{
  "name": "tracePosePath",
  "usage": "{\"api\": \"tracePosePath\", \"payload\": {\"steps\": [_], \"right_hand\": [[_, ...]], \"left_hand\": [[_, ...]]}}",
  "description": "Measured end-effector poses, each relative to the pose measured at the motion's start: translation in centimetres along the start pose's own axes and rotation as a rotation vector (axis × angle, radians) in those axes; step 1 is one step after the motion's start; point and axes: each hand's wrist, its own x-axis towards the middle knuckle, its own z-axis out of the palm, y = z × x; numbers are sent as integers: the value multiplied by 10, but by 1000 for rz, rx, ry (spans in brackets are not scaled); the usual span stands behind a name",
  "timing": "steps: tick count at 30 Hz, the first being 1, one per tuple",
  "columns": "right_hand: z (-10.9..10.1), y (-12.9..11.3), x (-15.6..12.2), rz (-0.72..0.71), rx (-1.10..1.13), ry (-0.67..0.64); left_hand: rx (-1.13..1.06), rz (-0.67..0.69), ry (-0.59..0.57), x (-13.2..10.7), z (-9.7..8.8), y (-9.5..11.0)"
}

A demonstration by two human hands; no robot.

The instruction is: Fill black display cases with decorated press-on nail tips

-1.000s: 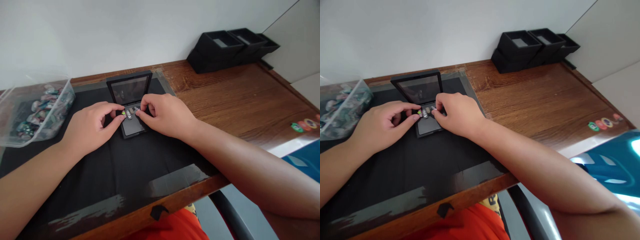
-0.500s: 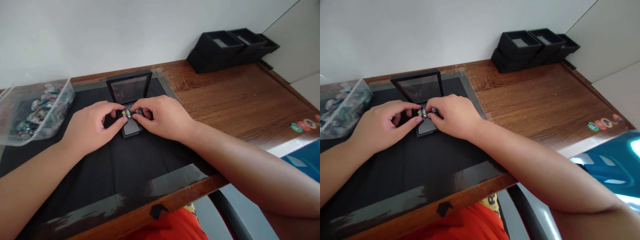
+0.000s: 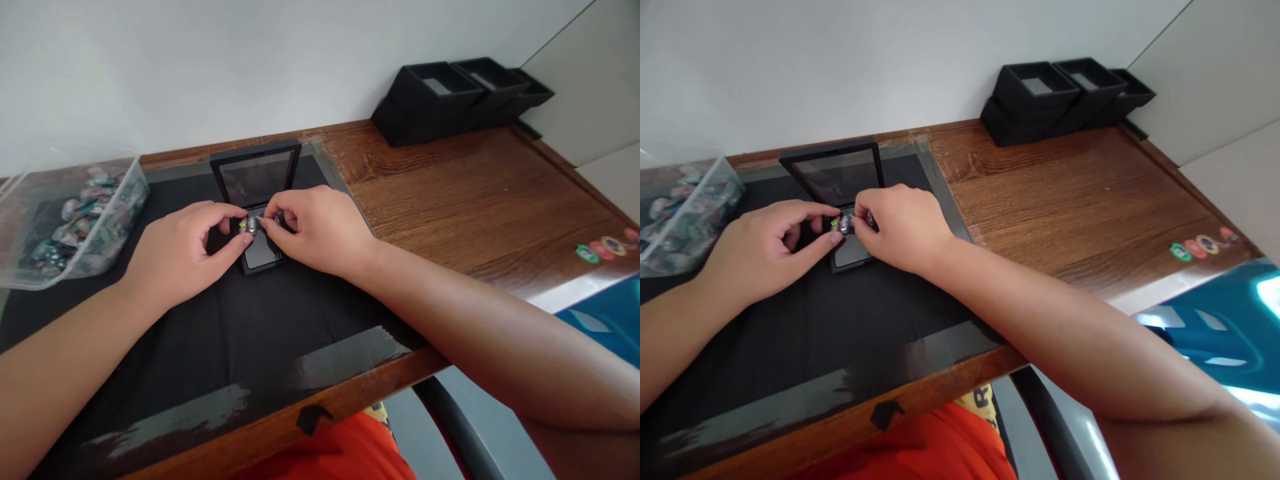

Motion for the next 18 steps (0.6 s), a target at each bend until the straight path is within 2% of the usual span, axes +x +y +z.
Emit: {"api": "tracePosePath", "payload": {"steps": [4, 8, 12, 15, 18], "right_hand": [[-2, 4, -2, -12, 134, 43], [0, 11, -3, -78, 605, 34], [2, 10, -3, -56, 1030, -85], [2, 7, -3, -15, 1191, -195], [-1, 5, -3, -3, 1270, -244]], "left_hand": [[2, 45, 40, 0, 2, -3], [-63, 121, 147, -3, 3, -3], [-103, 289, 355, -10, 1, 2], [-148, 397, 402, -13, 0, 5], [-102, 521, 432, -12, -1, 8]]}}
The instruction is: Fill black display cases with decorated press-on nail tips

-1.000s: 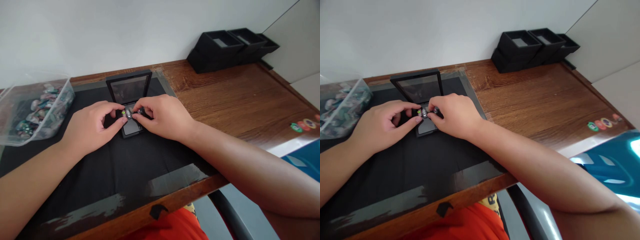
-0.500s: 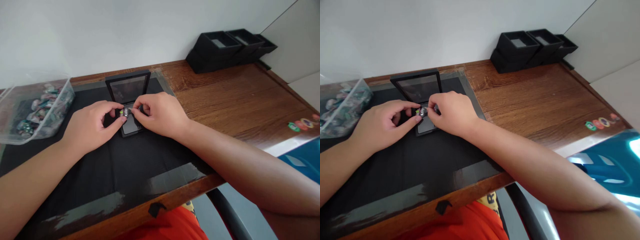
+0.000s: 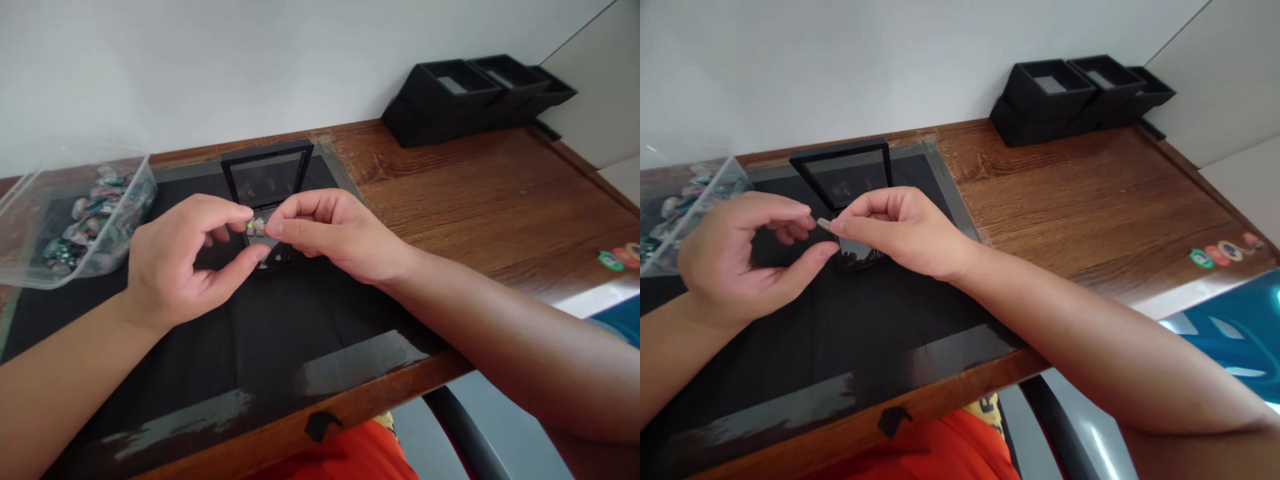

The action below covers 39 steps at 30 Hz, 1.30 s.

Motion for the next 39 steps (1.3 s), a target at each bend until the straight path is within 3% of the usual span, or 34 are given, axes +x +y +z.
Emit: {"api": "tracePosePath", "payload": {"steps": [5, 12, 21, 27, 39], "right_hand": [[-2, -1, 0, 44, 47, -2], [-3, 2, 0, 23, 61, -21], [-2, 8, -2, -44, -64, -41], [0, 12, -3, -98, -161, -6], [-2, 14, -2, -91, -130, -23]], "left_hand": [[81, 100, 25, 3, 0, 3], [-7, -42, 101, 0, 5, 3], [-60, -11, 109, 3, 7, 6], [-45, -54, 88, 3, 9, 4], [-130, -84, -13, 4, 4, 3]]}}
